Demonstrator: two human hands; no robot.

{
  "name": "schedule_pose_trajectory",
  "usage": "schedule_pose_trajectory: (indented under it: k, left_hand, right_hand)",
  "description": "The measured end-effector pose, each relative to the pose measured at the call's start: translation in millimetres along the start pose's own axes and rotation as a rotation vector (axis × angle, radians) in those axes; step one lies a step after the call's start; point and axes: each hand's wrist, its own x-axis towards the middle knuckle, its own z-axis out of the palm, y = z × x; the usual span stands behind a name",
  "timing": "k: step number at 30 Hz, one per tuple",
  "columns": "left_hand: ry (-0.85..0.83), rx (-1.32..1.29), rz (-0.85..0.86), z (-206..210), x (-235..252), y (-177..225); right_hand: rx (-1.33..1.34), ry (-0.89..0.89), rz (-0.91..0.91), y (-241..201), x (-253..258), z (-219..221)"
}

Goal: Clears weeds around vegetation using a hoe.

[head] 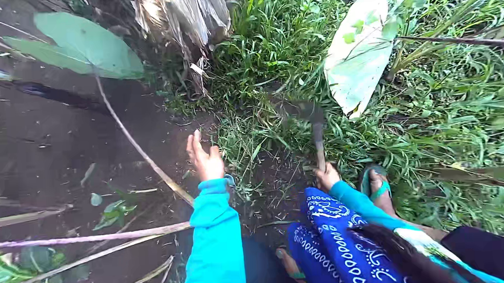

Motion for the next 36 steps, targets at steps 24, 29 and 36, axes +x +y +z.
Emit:
schedule_pose_trajectory:
  k: [24,29,36]
  left_hand:
    - [-0.013,-0.001,-0.01,23.0,0.9,1.7]
    - [0.01,-0.048,0.0,23.5,5.1,11.2]
    - [0.033,-0.016,-0.044,24.7,10.8,7.5]
  right_hand:
    - [-0.125,0.066,0.093,60.5,-8.5,15.8]
    - [0.339,0.283,0.175,-78.4,30.7,-10.4]
    - [-0.053,0.051,0.111,28.2,-24.9,4.4]
